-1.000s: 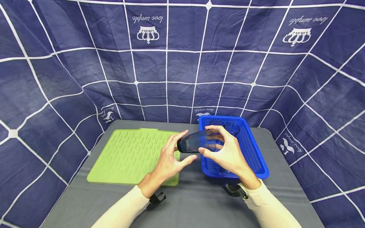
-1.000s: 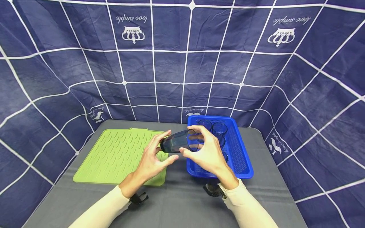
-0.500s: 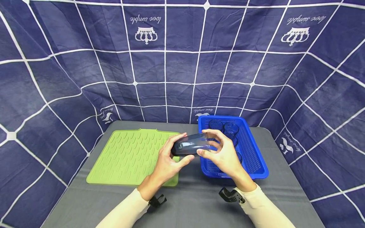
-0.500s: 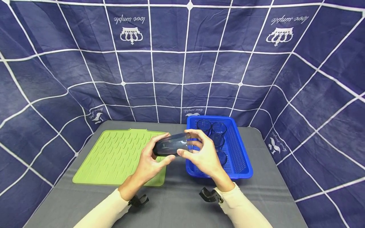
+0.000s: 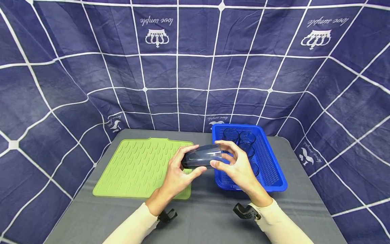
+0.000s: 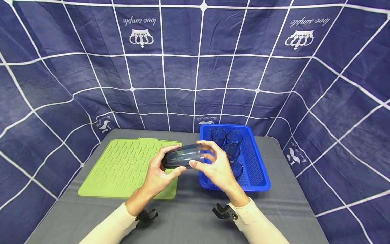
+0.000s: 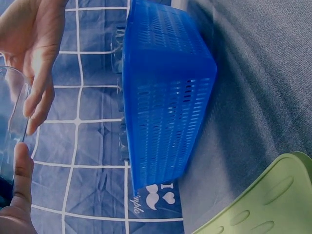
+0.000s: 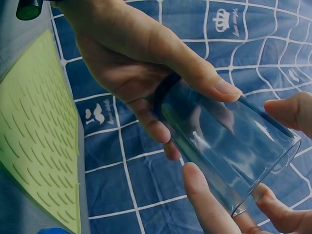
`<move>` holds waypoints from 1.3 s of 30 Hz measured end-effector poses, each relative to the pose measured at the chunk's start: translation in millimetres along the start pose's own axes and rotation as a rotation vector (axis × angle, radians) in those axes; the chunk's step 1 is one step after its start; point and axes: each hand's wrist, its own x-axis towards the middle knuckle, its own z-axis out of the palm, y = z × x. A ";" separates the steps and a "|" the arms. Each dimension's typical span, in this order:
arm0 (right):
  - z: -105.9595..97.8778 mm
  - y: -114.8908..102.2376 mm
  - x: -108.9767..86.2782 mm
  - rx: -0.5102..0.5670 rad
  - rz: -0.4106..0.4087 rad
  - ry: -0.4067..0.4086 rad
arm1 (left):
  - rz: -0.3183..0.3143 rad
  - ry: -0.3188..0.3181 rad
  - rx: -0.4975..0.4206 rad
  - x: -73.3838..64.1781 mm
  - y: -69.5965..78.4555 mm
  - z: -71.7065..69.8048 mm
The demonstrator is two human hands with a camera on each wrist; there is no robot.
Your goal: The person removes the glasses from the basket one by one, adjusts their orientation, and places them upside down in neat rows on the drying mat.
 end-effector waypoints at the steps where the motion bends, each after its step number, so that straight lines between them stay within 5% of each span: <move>1: 0.3 0.8 -0.1 0.005 0.003 -0.003 | 0.003 0.002 -0.005 -0.5 -0.5 -0.1; 15: 6.1 10.0 -1.1 0.105 0.007 -0.070 | 0.032 0.022 0.039 -2.4 -1.7 -8.7; 39: 7.5 16.2 1.7 0.086 0.013 -0.129 | 0.027 0.012 0.066 -4.7 -2.1 -26.5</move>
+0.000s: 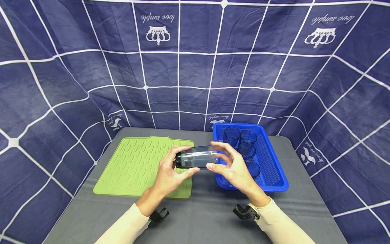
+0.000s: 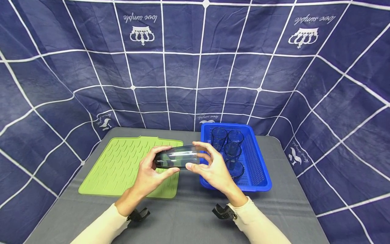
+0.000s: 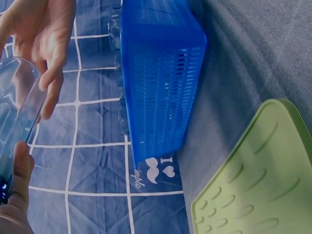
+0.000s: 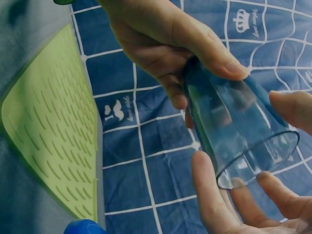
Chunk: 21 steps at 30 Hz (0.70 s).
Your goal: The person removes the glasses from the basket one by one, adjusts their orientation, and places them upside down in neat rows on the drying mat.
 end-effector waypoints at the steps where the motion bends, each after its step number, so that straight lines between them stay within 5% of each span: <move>1: -0.6 0.2 0.0 -0.005 -0.003 0.000 | -0.001 0.002 0.005 -0.4 -0.3 -1.5; 10: -9.5 -2.0 0.4 0.045 -0.056 0.001 | -0.022 0.062 0.056 0.6 -2.4 -18.4; 21: -19.5 -4.3 -2.5 -0.061 -0.081 0.025 | -0.056 0.090 0.106 -0.8 -6.3 -38.9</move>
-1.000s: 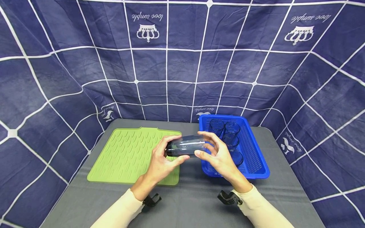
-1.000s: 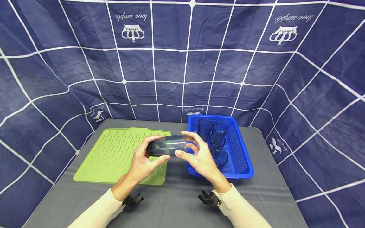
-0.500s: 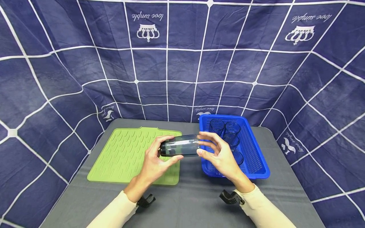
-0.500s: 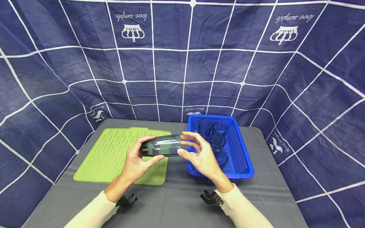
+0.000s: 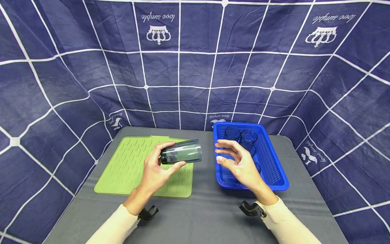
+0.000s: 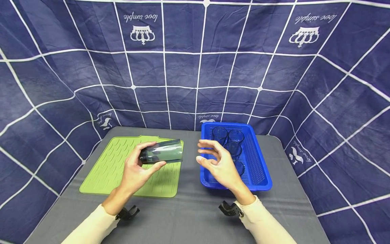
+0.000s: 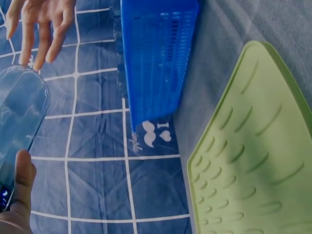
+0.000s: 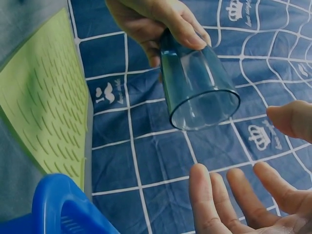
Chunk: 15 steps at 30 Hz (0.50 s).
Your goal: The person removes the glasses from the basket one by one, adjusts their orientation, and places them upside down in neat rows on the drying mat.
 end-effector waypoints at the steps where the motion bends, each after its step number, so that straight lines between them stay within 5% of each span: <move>1: -1.1 0.1 -0.3 -0.004 0.002 0.003 | 0.004 0.006 0.003 0.5 -1.1 -1.3; 15: -18.8 0.4 -2.1 -0.068 -0.041 0.030 | 0.013 0.074 0.159 5.8 -17.6 -24.4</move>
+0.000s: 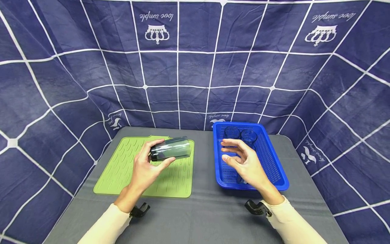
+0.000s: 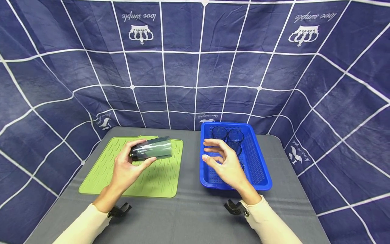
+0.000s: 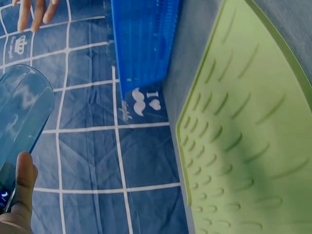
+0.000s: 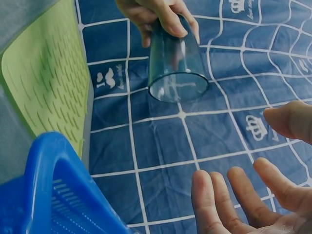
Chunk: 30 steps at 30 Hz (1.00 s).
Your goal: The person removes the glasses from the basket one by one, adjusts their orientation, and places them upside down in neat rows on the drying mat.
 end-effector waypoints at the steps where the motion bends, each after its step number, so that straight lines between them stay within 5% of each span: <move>1: -1.5 -0.2 0.1 -0.008 -0.003 0.002 | 0.003 0.004 0.009 0.4 -1.3 -1.7; 30: -39.4 5.2 3.7 -0.245 -0.069 0.050 | 0.011 0.064 0.221 8.7 -48.5 -38.8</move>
